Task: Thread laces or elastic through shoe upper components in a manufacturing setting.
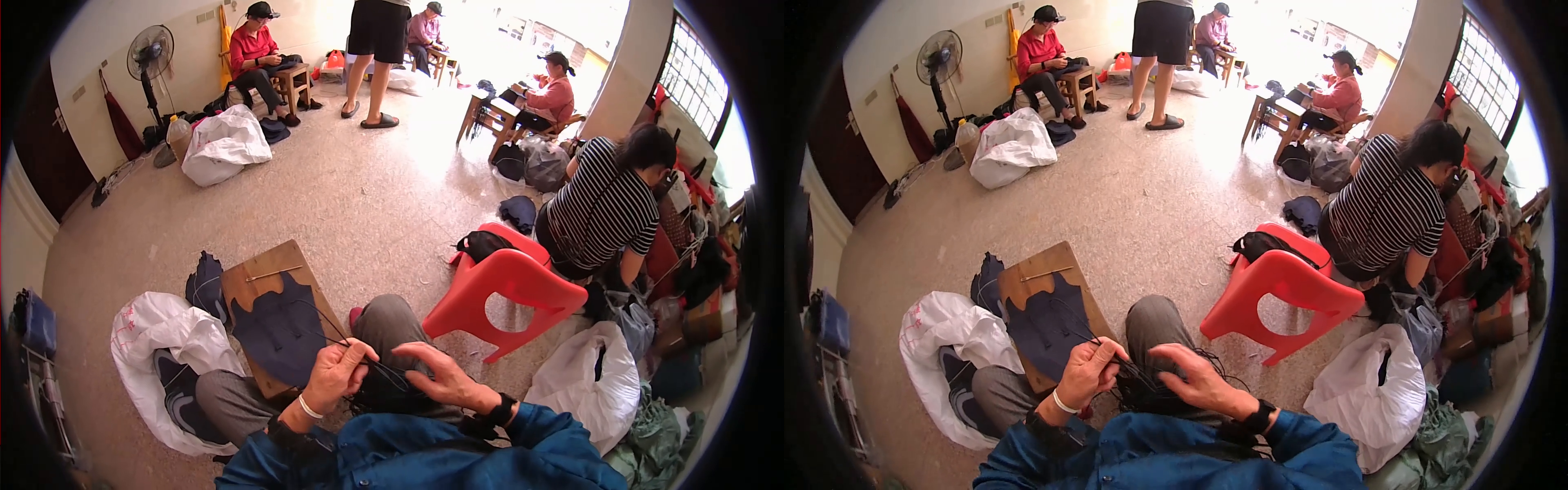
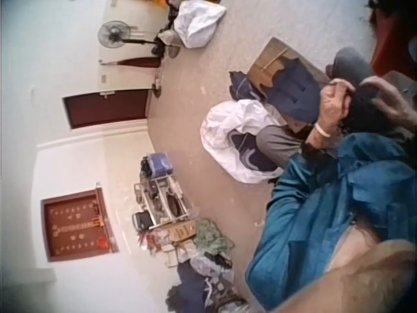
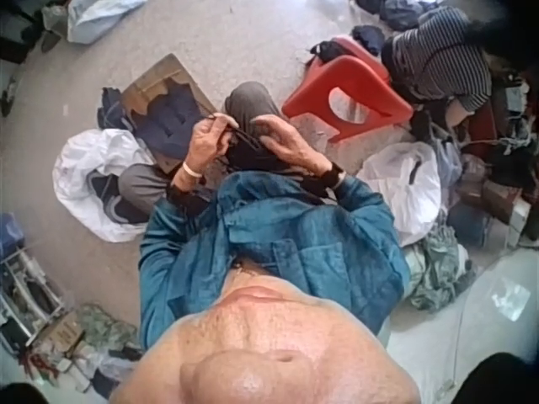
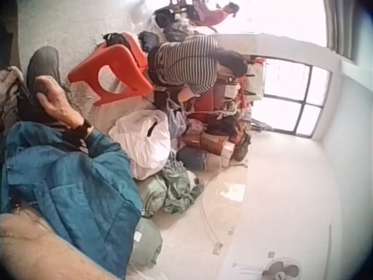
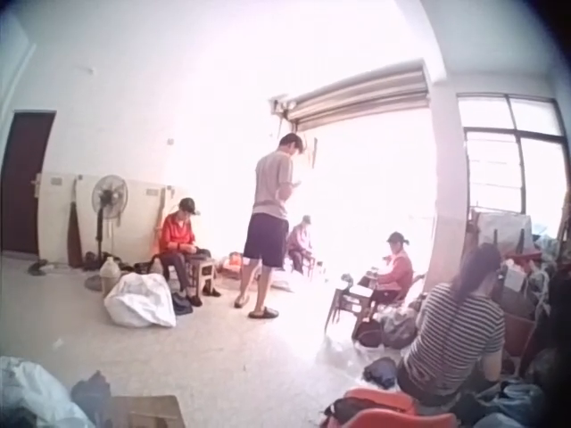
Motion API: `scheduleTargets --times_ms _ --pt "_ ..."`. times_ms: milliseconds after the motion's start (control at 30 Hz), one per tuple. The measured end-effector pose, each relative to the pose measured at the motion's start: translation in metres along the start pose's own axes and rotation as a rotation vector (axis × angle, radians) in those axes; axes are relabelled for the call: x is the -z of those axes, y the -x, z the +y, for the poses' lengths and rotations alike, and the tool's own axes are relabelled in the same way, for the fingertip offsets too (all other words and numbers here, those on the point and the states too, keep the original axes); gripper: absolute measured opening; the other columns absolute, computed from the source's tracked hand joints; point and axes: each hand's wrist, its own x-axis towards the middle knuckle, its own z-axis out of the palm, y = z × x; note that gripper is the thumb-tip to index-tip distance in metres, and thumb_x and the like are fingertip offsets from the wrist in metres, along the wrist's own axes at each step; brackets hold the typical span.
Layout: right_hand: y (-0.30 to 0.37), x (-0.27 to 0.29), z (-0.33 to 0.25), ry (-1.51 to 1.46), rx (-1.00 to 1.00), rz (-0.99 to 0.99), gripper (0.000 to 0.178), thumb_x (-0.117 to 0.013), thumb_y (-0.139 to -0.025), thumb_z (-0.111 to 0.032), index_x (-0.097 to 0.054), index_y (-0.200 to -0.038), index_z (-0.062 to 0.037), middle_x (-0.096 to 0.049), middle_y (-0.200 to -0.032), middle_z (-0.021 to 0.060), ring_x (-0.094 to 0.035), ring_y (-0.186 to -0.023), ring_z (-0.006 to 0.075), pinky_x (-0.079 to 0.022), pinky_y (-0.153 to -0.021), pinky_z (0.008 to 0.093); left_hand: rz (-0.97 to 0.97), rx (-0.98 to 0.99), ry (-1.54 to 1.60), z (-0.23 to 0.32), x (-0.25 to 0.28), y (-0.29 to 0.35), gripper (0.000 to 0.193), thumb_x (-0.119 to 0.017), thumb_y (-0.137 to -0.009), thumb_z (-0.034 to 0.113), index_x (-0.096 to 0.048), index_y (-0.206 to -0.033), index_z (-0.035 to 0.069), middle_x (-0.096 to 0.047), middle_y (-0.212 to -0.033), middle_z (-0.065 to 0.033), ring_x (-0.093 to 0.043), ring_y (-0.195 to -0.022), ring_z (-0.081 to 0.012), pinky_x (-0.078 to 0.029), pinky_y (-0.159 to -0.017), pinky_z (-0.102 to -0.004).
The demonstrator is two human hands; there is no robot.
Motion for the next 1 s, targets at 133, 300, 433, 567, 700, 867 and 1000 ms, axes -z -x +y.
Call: scheduleTargets --times_ms 133,300,433,567,700,867,1000 --pt "-0.021 -0.051 0.001 -0.42 0.062 -0.161 0.061 -0.071 -0.083 -0.003 -0.042 -0.137 0.0 -0.05 -0.131 0.0175 -0.053 -0.117 0.0233 -0.041 -0.101 0.0342 -0.187 -0.017 0.321 0.022 -0.017 0.009 0.03 -0.048 -0.103 0.028 -0.058 -0.095 0.002 -0.038 -0.057 0.0033 -0.031 -0.046 -0.0046 -0.028 -0.042 -0.0219" --pt "-0.04 -0.067 -0.007 -0.424 -0.101 -0.628 0.022 -0.062 -0.093 -0.01 -0.056 -0.113 -0.0022 -0.059 -0.101 0.0053 -0.055 -0.096 0.0117 -0.046 -0.082 0.0278 0.234 -0.18 0.345 0.039 0.017 0.023 0.028 -0.05 -0.103 0.027 -0.059 -0.09 0.004 -0.035 -0.055 0.0062 -0.03 -0.045 -0.0022 -0.026 -0.039 -0.0213" --pt "-0.048 -0.065 0.001 -0.43 -0.031 -0.132 0.034 -0.062 -0.09 -0.005 -0.052 -0.123 -0.0018 -0.059 -0.113 0.0087 -0.055 -0.103 0.0167 -0.045 -0.091 0.0313 0.292 -0.05 0.297 0.057 0.053 0.047 0.032 -0.046 -0.104 0.031 -0.056 -0.087 0.006 -0.028 -0.053 0.0066 -0.025 -0.043 -0.0035 -0.024 -0.039 -0.0224" --pt "-0.079 -0.082 -0.038 -0.563 0.114 -0.365 0.04 -0.061 -0.091 -0.006 -0.047 -0.128 0.001 -0.059 -0.114 0.0118 -0.056 -0.108 0.0189 -0.045 -0.094 0.0327 0.0 0.016 0.419 0.046 0.014 0.052 0.03 -0.051 -0.102 0.032 -0.057 -0.088 0.007 -0.031 -0.056 0.0056 -0.025 -0.043 -0.005 -0.024 -0.039 -0.0229" --pt "-0.067 -0.079 -0.037 -0.467 -0.09 -0.573 0.022 -0.049 -0.103 -0.019 -0.058 -0.1 0.0016 -0.059 -0.083 0.0033 -0.053 -0.079 0.0109 -0.047 -0.072 0.0273 0.463 -0.256 0.327 0.062 0.061 0.052 0.029 -0.052 -0.101 0.033 -0.056 -0.087 0.008 -0.031 -0.056 0.0069 -0.027 -0.042 -0.0039 -0.023 -0.037 -0.0219" --pt "-0.037 -0.084 -0.007 -0.563 -0.226 -0.471 0.023 -0.048 -0.103 -0.024 -0.058 -0.102 -0.0033 -0.047 -0.069 0.0003 -0.041 -0.065 0.008 -0.037 -0.058 0.0251 0.679 -0.346 0.199 0.031 0.137 0.085 0.028 -0.049 -0.102 0.028 -0.057 -0.085 0.007 -0.035 -0.055 0.0076 -0.031 -0.04 -0.0023 -0.023 -0.034 -0.0211" --pt "-0.043 -0.089 -0.004 -0.133 0.067 -0.404 0.022 -0.05 -0.1 -0.019 -0.056 -0.107 0.0004 -0.06 -0.078 0.0159 -0.06 -0.071 0.0279 -0.046 -0.063 0.0395 0.358 0.058 -0.308 -0.021 0.12 0.078 0.015 -0.062 -0.094 0.015 -0.068 -0.095 0.002 -0.064 -0.072 -0.0011 -0.057 -0.057 -0.0061 -0.046 -0.051 -0.0221"
